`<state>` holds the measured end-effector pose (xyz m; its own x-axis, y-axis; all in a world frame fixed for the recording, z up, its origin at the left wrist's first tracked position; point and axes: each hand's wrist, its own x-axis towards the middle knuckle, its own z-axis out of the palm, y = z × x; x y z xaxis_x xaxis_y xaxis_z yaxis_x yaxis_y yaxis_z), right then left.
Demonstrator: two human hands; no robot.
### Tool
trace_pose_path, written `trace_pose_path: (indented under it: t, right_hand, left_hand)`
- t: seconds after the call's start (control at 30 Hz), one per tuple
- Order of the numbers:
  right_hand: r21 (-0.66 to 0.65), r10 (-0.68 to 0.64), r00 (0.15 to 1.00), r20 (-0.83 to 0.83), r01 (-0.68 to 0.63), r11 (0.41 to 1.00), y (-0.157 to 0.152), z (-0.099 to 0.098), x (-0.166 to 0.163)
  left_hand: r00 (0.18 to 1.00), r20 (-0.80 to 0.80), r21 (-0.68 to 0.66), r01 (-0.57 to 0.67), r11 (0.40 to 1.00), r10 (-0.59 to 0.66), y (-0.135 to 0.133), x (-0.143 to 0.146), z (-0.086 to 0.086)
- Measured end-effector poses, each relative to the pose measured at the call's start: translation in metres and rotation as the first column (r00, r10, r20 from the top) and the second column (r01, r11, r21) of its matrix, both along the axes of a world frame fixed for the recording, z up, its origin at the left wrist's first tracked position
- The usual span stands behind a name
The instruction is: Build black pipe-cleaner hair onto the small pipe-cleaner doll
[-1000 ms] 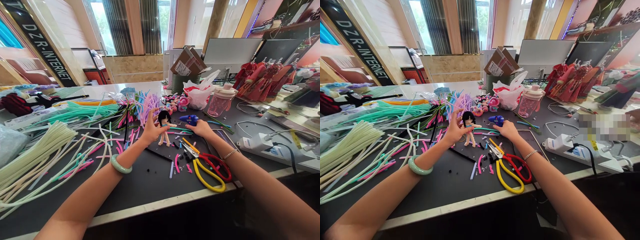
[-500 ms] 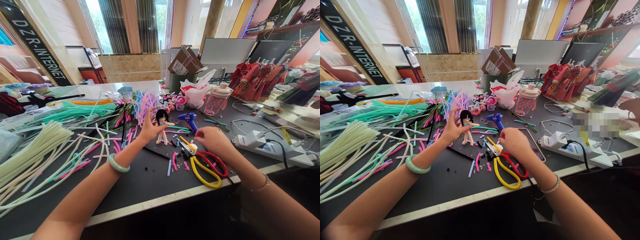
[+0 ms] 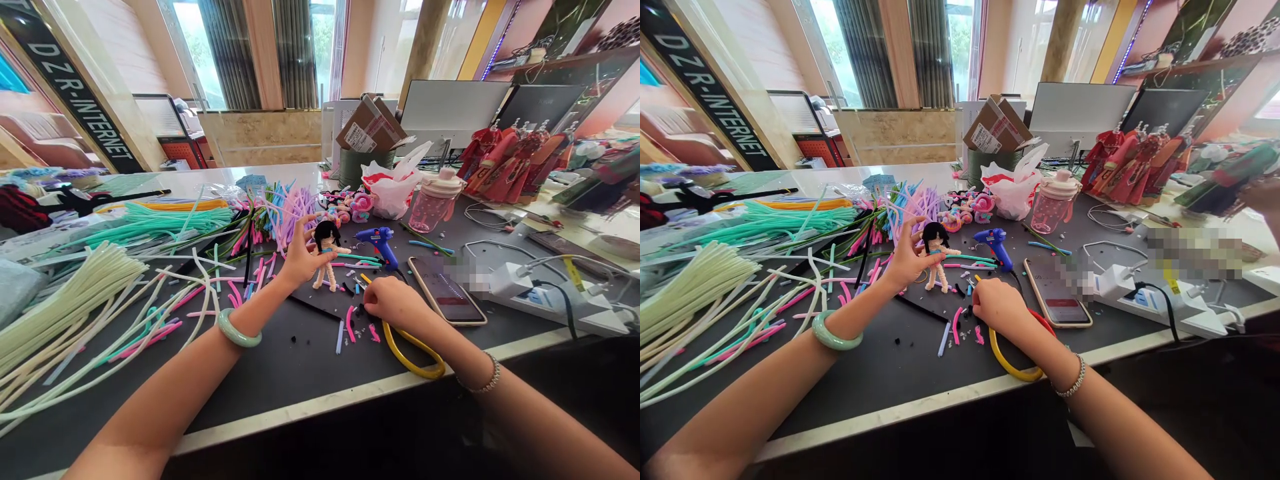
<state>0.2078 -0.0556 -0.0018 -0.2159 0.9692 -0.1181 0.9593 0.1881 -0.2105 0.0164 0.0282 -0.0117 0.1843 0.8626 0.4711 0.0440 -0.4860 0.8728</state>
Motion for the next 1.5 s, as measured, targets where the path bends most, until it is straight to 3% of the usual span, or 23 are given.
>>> trace_pose_path:
  t: [0.2,0.33,0.43,0.6,1.1,1.5]
  right_hand:
    - [0.080,-0.015,0.981,-0.191,0.031,0.996,0.010,0.027,0.004]
    - [0.271,0.044,0.777,-0.628,0.165,0.948,0.021,0.047,-0.004]
    - [0.298,0.076,0.674,-0.735,0.220,0.929,0.029,0.052,-0.013]
    - [0.287,0.073,0.638,-0.766,0.238,0.928,0.036,0.051,-0.020]
    - [0.230,0.018,0.639,-0.769,0.250,0.941,0.040,0.052,-0.024]
    - [0.021,-0.115,0.478,-0.871,0.270,0.963,0.041,0.053,-0.028]
  left_hand:
    - [0.999,-0.035,0.032,-0.011,0.999,0.012,-0.004,0.002,0.002]
    - [0.995,-0.087,0.129,-0.030,0.991,0.041,-0.011,0.005,0.005]
    - [0.989,-0.118,0.178,-0.069,0.982,0.090,-0.015,0.007,0.007]
    - [0.988,-0.123,0.198,-0.068,0.978,0.093,-0.018,0.009,0.007]
    - [0.982,-0.158,0.211,-0.070,0.975,0.104,-0.023,0.010,0.011]
    - [0.983,-0.163,0.236,-0.044,0.971,0.084,-0.023,0.010,0.011]
